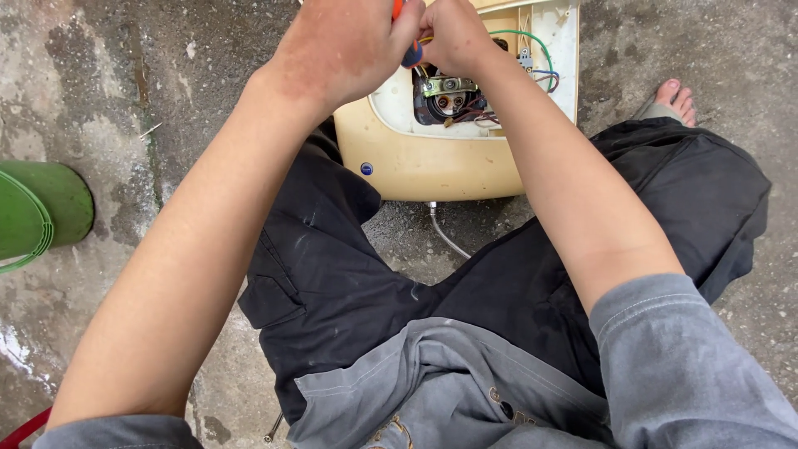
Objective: Connecting and securing internal electrical wiring inside a water heater using a screwdriver.
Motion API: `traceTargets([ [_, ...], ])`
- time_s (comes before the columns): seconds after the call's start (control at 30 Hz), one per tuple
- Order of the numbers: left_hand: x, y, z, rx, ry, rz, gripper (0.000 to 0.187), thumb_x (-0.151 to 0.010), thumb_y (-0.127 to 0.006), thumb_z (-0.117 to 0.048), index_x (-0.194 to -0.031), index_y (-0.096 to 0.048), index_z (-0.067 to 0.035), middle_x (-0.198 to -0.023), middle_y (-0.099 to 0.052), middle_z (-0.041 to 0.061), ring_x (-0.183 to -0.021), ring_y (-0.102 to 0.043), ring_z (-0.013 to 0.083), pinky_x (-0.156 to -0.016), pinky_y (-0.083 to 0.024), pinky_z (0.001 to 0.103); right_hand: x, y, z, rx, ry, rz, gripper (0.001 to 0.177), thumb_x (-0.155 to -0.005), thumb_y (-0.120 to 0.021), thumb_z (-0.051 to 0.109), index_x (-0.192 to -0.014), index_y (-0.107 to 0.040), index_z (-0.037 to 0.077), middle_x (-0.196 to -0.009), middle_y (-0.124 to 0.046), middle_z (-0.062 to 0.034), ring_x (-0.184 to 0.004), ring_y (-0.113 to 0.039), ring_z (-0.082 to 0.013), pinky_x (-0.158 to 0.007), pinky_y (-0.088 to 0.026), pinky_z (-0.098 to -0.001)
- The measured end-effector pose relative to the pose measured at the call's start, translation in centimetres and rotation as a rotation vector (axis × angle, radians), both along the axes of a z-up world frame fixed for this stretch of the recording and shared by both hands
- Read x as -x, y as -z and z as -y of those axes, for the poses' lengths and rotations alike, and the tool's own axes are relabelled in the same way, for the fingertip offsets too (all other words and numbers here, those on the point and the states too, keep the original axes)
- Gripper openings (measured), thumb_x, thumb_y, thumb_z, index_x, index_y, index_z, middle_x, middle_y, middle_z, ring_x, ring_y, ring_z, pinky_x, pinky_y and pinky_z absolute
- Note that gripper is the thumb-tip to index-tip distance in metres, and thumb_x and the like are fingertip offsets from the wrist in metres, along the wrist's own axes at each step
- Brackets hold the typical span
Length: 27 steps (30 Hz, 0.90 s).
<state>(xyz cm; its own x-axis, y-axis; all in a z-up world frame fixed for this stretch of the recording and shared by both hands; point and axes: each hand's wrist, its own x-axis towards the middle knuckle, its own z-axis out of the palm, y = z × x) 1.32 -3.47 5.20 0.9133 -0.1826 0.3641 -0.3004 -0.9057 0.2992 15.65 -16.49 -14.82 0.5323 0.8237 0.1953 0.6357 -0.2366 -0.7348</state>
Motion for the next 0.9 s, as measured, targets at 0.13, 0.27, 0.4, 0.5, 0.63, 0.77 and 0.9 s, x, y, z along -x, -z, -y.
traceTargets([
  [0.13, -0.8, 0.1, -0.8, -0.037, -0.056, -0.158, 0.017, -0.097, -0.068, -0.013, -0.091, -0.075, 0.002, -0.068, -0.072, 0.016, -0.04, -0.059, 0.0249, -0.033, -0.048, 0.035, -0.3, -0.1, 0.7, 0.015, 0.004, -0.043, 0.021, -0.08, -0.092, 0.01, -0.08, -0.074, -0.002, -0.068, -0.065, -0.0033, -0.057, -0.049, -0.0141, -0.054, -0.05, -0.031],
  [0.27, -1.2, -0.8, -0.4, -0.105, 0.145, -0.193, 0.009, -0.093, -0.071, -0.01, -0.098, -0.075, -0.005, -0.078, -0.075, 0.01, -0.05, -0.064, 0.025, -0.042, -0.052, 0.035, -0.5, -1.5, 0.2, 0.019, -0.003, -0.057, 0.02, -0.08, -0.092, 0.009, -0.081, -0.075, -0.001, -0.07, -0.066, -0.0028, -0.059, -0.051, -0.0134, -0.055, -0.051, -0.0303],
  [0.4, -1.6, -1.3, -0.5, -0.193, 0.279, -0.139, 0.012, -0.088, -0.073, -0.007, -0.1, -0.074, -0.009, -0.082, -0.074, 0.006, -0.055, -0.065, 0.0228, -0.046, -0.052, 0.033, -1.4, -2.5, -0.1, 0.017, -0.003, -0.062, 0.019, -0.079, -0.092, 0.009, -0.083, -0.075, -0.001, -0.071, -0.067, -0.0024, -0.06, -0.053, -0.0127, -0.055, -0.051, -0.0296],
  [0.5, -1.6, -1.5, -0.3, -0.176, 0.313, -0.141, 0.013, -0.086, -0.07, -0.005, -0.098, -0.074, -0.01, -0.08, -0.074, 0.006, -0.056, -0.064, 0.0242, -0.05, -0.051, 0.035, -1.9, -2.9, 0.2, 0.024, -0.006, -0.068, 0.019, -0.079, -0.092, 0.008, -0.084, -0.075, 0.0, -0.072, -0.068, -0.002, -0.061, -0.055, -0.0122, -0.056, -0.051, -0.0291],
  [0.63, -1.3, -1.9, 0.2, -0.261, 0.307, -0.158, 0.013, -0.087, -0.072, -0.006, -0.095, -0.076, -0.015, -0.082, -0.075, 0.002, -0.057, -0.066, 0.0221, -0.052, -0.054, 0.033, -1.8, -3.1, 0.4, 0.028, -0.016, -0.083, 0.018, -0.079, -0.092, 0.008, -0.085, -0.076, 0.0, -0.074, -0.069, -0.0016, -0.062, -0.056, -0.0114, -0.056, -0.052, -0.0283],
  [0.77, -1.6, -1.6, 1.3, -0.277, 0.284, -0.167, 0.014, -0.087, -0.073, -0.006, -0.098, -0.076, -0.015, -0.083, -0.075, 0.003, -0.057, -0.067, 0.022, -0.051, -0.054, 0.033, -1.7, -3.4, 0.1, 0.027, -0.023, -0.093, 0.018, -0.079, -0.091, 0.007, -0.087, -0.076, 0.001, -0.076, -0.07, -0.0011, -0.063, -0.058, -0.0107, -0.057, -0.052, -0.0276],
  [0.9, -2.0, -0.9, 2.6, -0.287, 0.264, -0.179, 0.017, -0.087, -0.074, -0.007, -0.101, -0.076, -0.015, -0.084, -0.076, 0.003, -0.058, -0.068, 0.0218, -0.051, -0.055, 0.033, -2.0, -3.7, 0.1, 0.037, -0.022, -0.106, 0.018, -0.078, -0.091, 0.007, -0.088, -0.077, 0.002, -0.077, -0.072, -0.0006, -0.064, -0.06, -0.01, -0.057, -0.052, -0.0269],
])
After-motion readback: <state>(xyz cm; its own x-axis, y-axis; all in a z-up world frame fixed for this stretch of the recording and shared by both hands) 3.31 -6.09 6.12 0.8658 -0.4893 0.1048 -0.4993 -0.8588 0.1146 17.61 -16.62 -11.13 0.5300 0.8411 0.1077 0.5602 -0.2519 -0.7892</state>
